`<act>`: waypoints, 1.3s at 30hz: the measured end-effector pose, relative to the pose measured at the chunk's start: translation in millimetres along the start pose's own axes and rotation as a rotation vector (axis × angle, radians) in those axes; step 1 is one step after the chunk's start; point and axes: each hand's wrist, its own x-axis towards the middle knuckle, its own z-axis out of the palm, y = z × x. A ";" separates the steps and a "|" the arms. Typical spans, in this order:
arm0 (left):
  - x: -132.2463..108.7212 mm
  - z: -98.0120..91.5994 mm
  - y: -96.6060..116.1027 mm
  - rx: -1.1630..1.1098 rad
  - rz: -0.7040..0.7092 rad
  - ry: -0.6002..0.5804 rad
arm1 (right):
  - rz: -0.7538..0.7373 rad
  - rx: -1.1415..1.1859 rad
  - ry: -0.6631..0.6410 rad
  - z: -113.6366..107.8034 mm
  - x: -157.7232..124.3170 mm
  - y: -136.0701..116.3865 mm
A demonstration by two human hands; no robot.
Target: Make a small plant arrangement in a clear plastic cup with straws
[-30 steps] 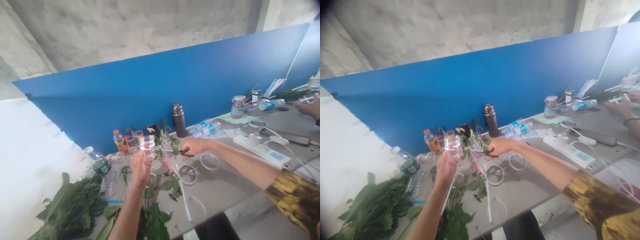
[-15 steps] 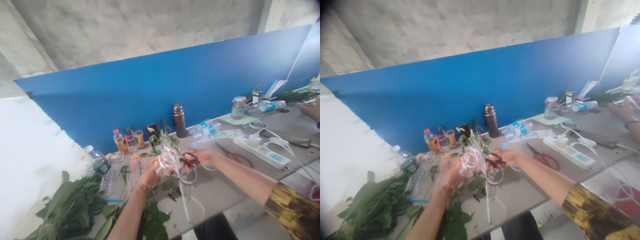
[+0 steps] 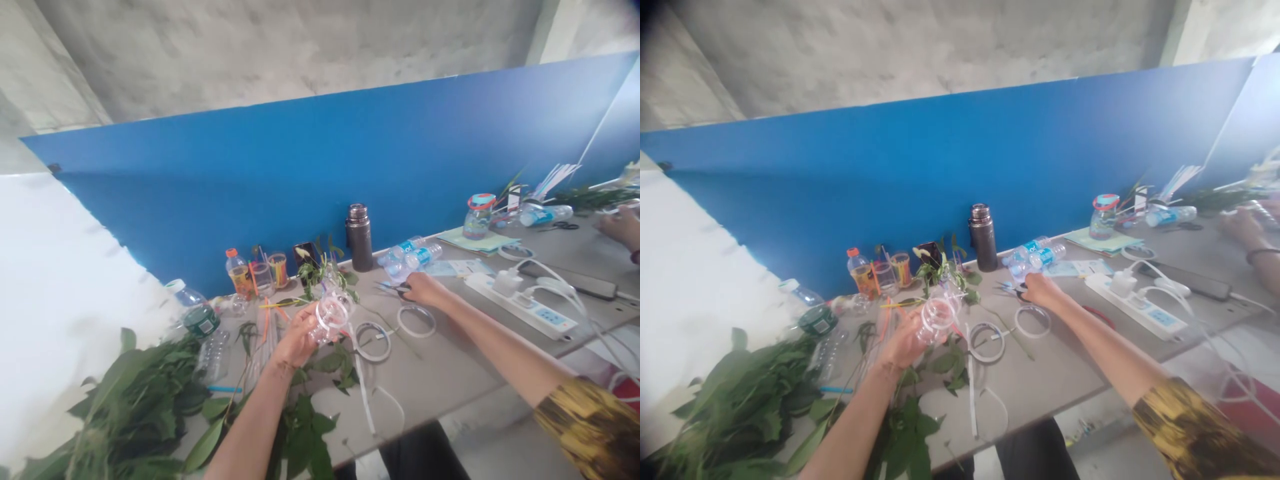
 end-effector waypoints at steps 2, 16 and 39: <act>-0.4 1.1 0.5 -0.020 0.000 0.012 | 0.022 -0.076 -0.036 -0.8 1.9 6.0; -1.0 5.5 8.8 -0.034 0.011 -0.015 | -0.011 -0.094 -0.331 -29.1 14.9 8.9; 1.5 3.2 8.0 -0.141 -0.059 0.007 | -0.192 1.246 0.006 38.6 -45.4 -146.3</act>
